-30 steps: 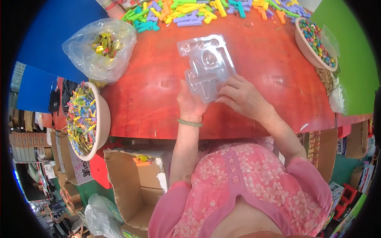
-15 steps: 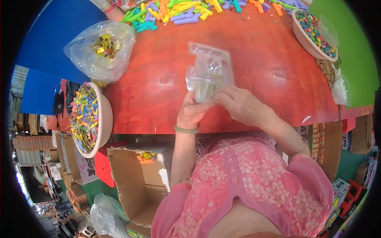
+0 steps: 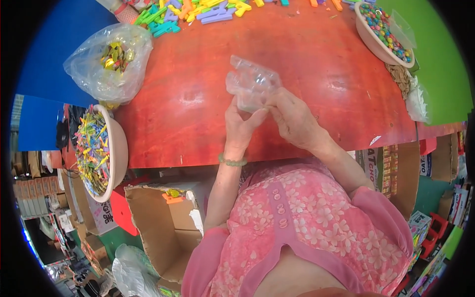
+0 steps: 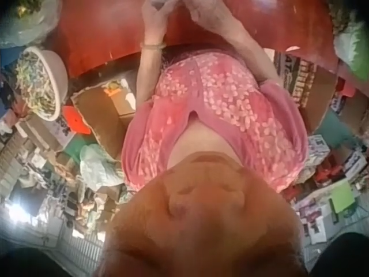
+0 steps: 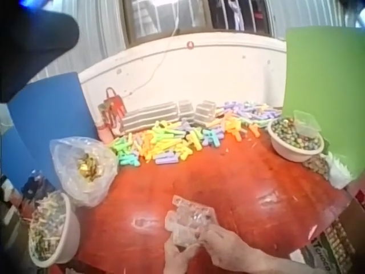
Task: Separating and stacking clear plastic toy molds on a workbench in a factory setting.
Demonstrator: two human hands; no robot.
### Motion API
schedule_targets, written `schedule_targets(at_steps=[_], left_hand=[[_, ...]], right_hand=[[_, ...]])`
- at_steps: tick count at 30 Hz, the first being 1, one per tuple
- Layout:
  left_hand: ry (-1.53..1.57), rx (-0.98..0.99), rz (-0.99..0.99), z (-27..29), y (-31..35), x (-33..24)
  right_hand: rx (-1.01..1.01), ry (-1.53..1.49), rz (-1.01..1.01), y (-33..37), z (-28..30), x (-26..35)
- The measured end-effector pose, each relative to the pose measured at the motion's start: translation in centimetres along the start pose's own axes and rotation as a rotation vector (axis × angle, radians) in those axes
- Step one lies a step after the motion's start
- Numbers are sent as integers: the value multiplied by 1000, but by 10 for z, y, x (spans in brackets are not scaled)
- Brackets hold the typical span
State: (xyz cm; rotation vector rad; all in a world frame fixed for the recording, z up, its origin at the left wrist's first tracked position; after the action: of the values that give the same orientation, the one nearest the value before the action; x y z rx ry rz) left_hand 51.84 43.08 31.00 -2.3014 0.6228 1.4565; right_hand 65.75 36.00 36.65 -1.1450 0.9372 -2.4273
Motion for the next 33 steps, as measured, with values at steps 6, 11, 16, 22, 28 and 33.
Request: schedule_targets(at_steps=[6, 11, 16, 22, 28, 33], left_hand=[[227, -57, -141, 30, 7, -1], [208, -149, -22, 22, 15, -6], [275, -247, -26, 52, 19, -13], [296, -293, -28, 62, 27, -17], [263, -299, 176, 61, 33, -25], [545, -118, 587, 44, 56, -20]], right_hand=[[-515, -258, -391, -19, 72, -18], [-365, -267, -445, 3, 76, -34], [-523, -416, -474, 8, 92, -35], [-274, -87, -334, 23, 109, -46], [-344, 258, -219, 26, 109, -38], [-234, 513, 96, 27, 99, -25]])
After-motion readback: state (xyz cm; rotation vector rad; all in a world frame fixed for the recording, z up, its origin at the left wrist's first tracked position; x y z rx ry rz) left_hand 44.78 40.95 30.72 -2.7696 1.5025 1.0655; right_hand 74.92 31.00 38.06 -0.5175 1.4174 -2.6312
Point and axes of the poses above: each hand's wrist, its own y-axis away from the middle knuckle, its own z-axis out of the back of the hand, x = y × z, the point moved 1 cm from there along -y, towards the middle knuckle, and after that the axes turned 2 degrees about -x, right-handed, at the moved point
